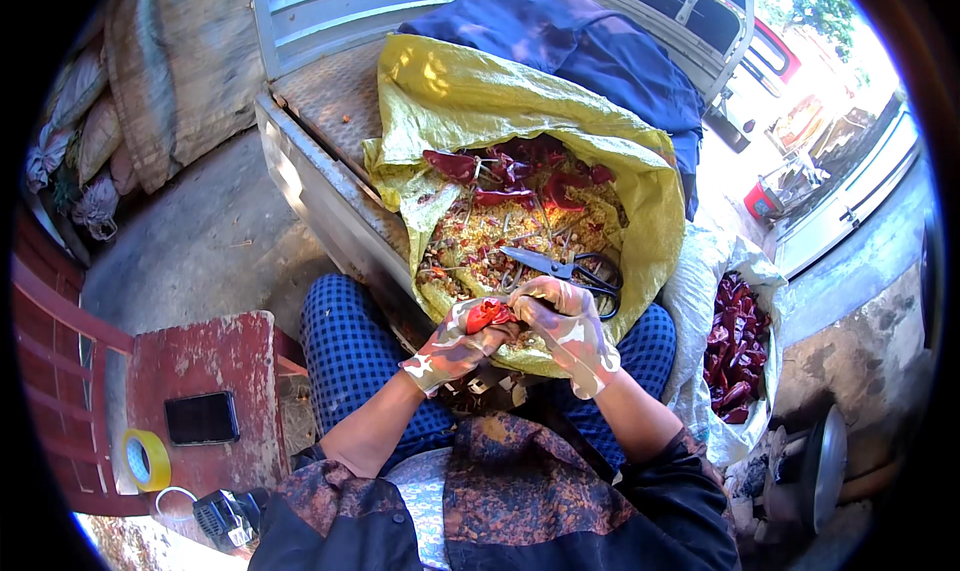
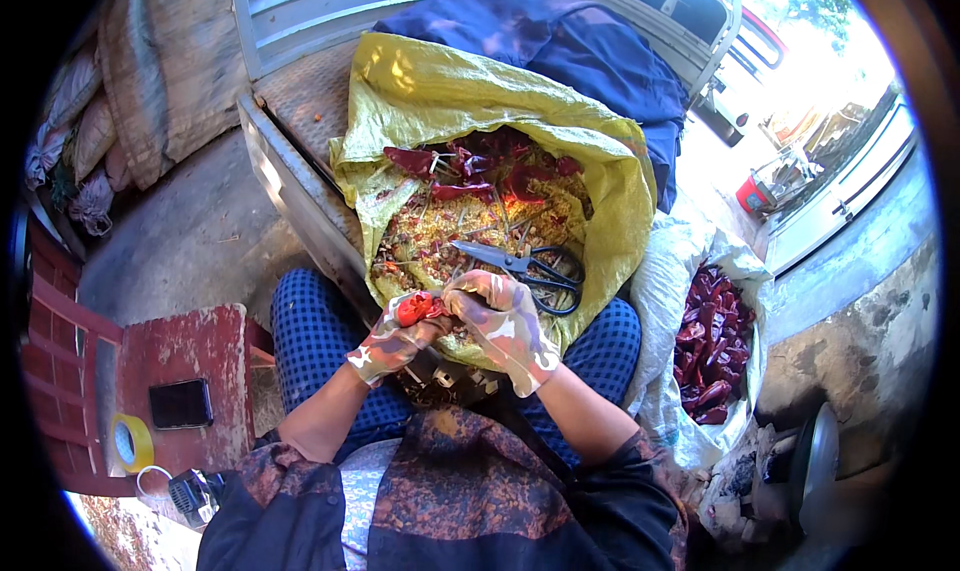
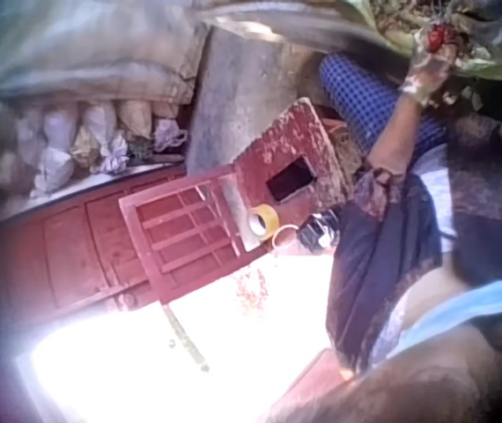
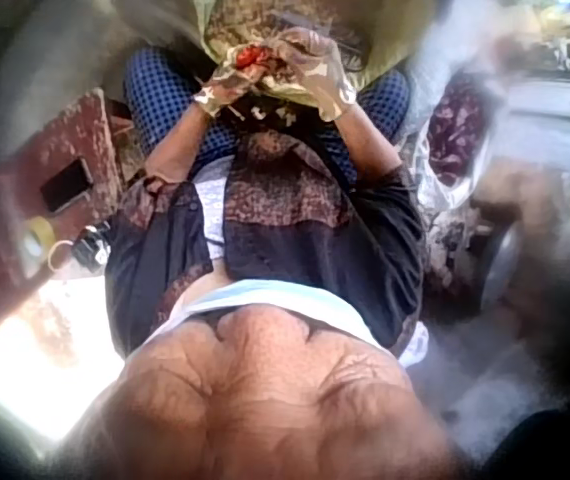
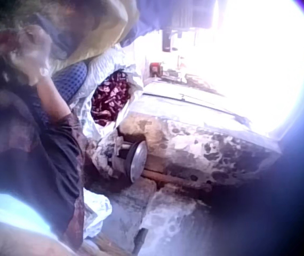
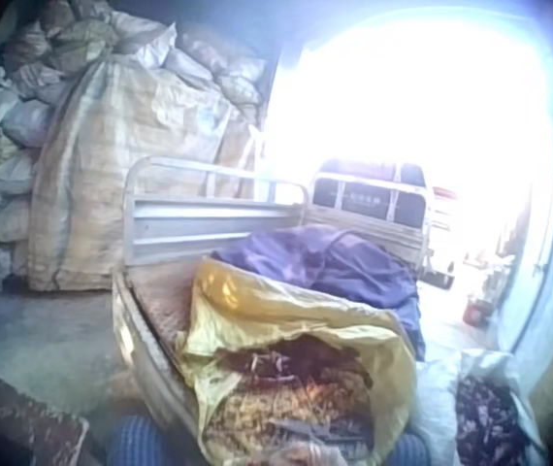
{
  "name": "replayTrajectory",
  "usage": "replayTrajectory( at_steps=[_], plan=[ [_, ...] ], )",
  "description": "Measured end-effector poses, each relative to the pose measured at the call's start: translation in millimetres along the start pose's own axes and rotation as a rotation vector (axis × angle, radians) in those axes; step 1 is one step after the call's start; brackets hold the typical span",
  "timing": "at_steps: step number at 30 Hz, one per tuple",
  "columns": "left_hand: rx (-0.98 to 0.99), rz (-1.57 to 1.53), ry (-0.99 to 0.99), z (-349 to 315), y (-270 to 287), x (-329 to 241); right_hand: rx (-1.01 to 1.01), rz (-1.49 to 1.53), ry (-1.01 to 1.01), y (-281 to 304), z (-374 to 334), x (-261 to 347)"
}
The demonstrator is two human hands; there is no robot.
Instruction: The person cuts open dried chili peppers using scissors and removes the seeds by hand into a large bag.
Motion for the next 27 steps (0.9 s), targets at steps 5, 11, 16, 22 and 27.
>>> replayTrajectory(
  at_steps=[5, 11, 16, 22, 27],
  plan=[
    [-0.147, -0.505, 0.251, -7.8, 2.4, 25.8, -0.098, 0.395, -0.318, -1.6, -7.1, -18.1],
    [-0.309, -0.575, 0.319, -14.8, 3.1, 25.8, -0.120, 0.846, -0.489, -2.2, -4.9, -39.3],
    [-0.184, -1.022, 0.220, -15.0, -5.6, 28.9, -0.148, 0.664, -0.400, 22.7, 19.6, -37.4],
    [-0.436, -0.510, 0.137, -20.4, 25.6, 24.4, 0.491, -0.546, 0.001, 25.7, 56.5, -1.2],
    [-0.334, -0.663, 0.275, -17.2, 22.3, 31.7, -0.159, -0.105, -0.164, 83.6, 141.0, -59.1]
  ],
)
Point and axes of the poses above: each hand's wrist, its own z-axis towards the middle knuckle, its own y-axis out of the back of the hand, x = y × z, the point moved 4 cm from there along z, towards the middle knuckle, and after that the axes turned 1 degree about x, right-handed, at the moved point
